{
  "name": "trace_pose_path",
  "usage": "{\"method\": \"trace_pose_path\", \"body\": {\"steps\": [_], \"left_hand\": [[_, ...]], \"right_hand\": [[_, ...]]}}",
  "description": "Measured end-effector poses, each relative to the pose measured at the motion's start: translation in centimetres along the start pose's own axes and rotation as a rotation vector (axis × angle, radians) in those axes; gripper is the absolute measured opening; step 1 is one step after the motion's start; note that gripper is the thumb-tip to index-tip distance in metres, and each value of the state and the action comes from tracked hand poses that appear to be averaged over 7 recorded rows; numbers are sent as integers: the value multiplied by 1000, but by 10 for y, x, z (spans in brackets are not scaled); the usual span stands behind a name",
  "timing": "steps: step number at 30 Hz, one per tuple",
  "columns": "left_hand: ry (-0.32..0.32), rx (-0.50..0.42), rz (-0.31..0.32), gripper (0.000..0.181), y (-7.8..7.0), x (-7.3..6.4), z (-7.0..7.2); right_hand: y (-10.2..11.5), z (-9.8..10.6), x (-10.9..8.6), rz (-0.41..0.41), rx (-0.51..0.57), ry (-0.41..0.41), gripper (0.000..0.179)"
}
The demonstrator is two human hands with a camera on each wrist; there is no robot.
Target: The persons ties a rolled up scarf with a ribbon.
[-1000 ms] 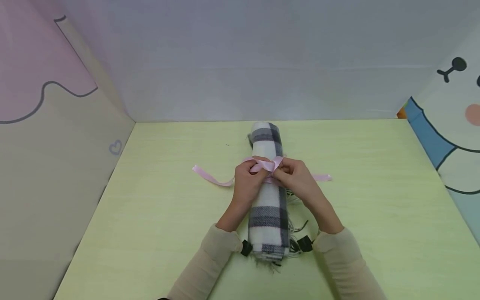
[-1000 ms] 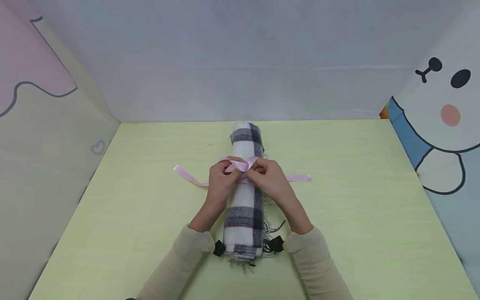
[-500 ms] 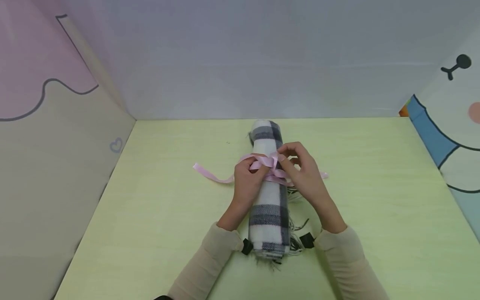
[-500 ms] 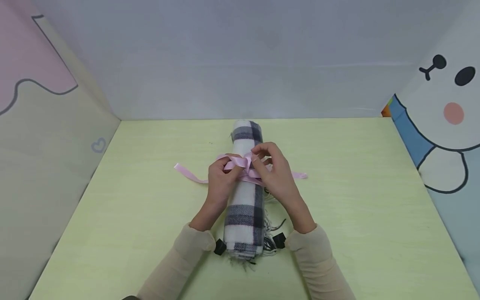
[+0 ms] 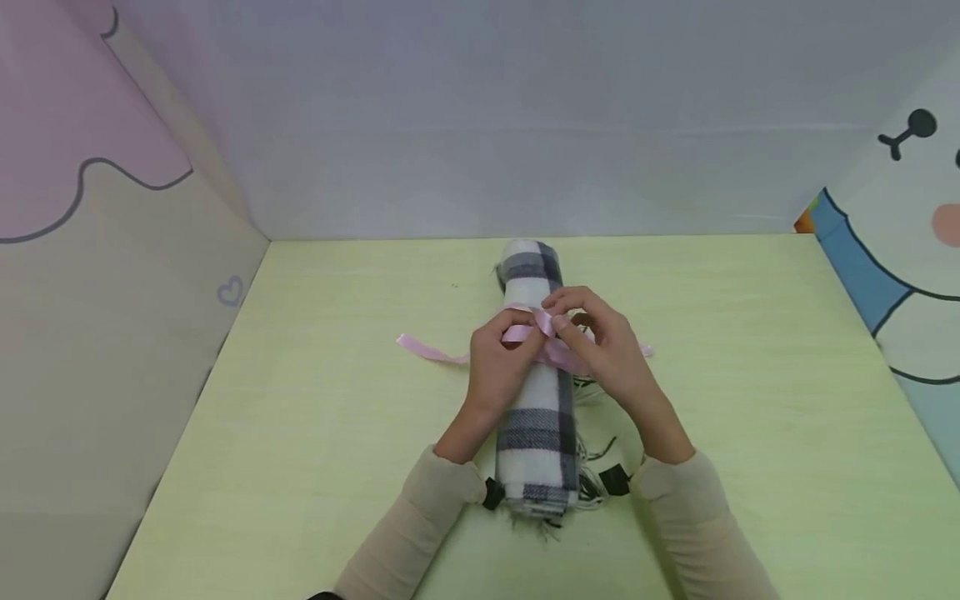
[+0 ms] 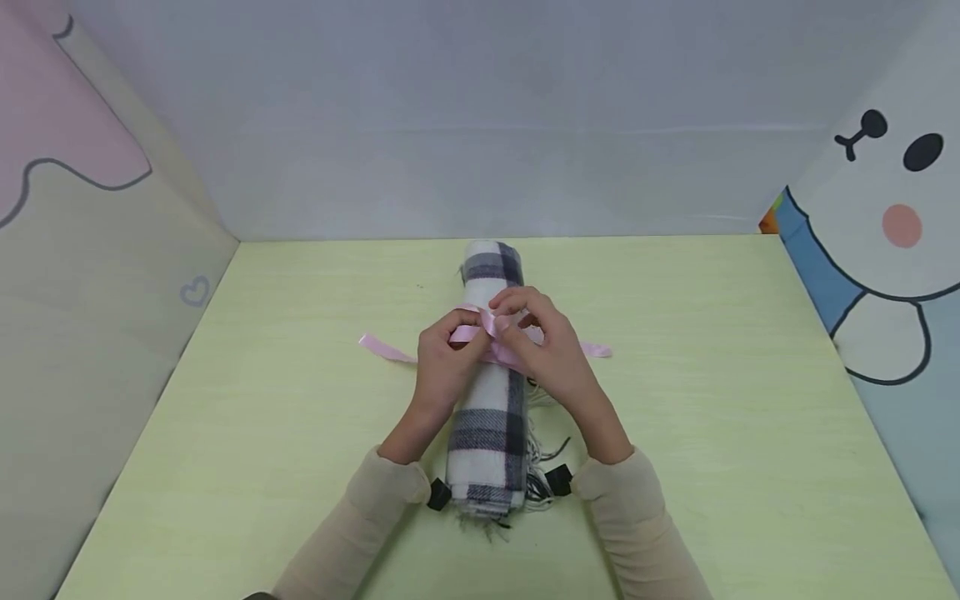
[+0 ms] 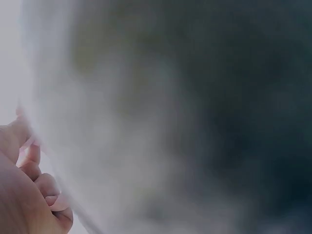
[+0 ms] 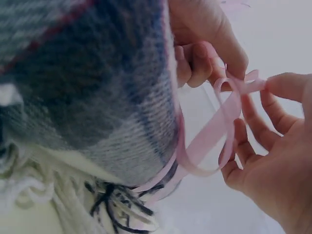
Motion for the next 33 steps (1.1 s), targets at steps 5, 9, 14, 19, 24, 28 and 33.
{"method": "trace_pose_path", "body": {"steps": [5,9,14,19,24,28,33], "left_hand": [[3,-39,36,15,4,0,1],[-8,-45,61,18,6,0,2],[-40,-41,93,18,9,1,5],[-76,-66,155,17,12,2,7],[-114,-108,227,16,17,2,10],[-123,-151,258,15,19,2,11],[-126,-271,262,11,21,2,11]], "right_hand": [[-12,-2,0,-80,338,8,16],[-16,-1,1,-88,541,-9,24],[-19,11,0,-105,726,-70,23],[-26,30,0,-91,886,-148,28],[-38,47,-2,-95,978,-197,28],[-50,58,-3,-114,1038,-241,27],[-67,68,-5,-149,1093,-299,25]]}}
Point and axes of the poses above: each hand's wrist, its own x-axis towards the middle knuckle, its own z-axis out of the back of the hand, y = z × x, the point moved 8 cm from there along x, towards the middle knuckle, and after that the axes turned 13 degrees about -x, right-handed, at the moved point
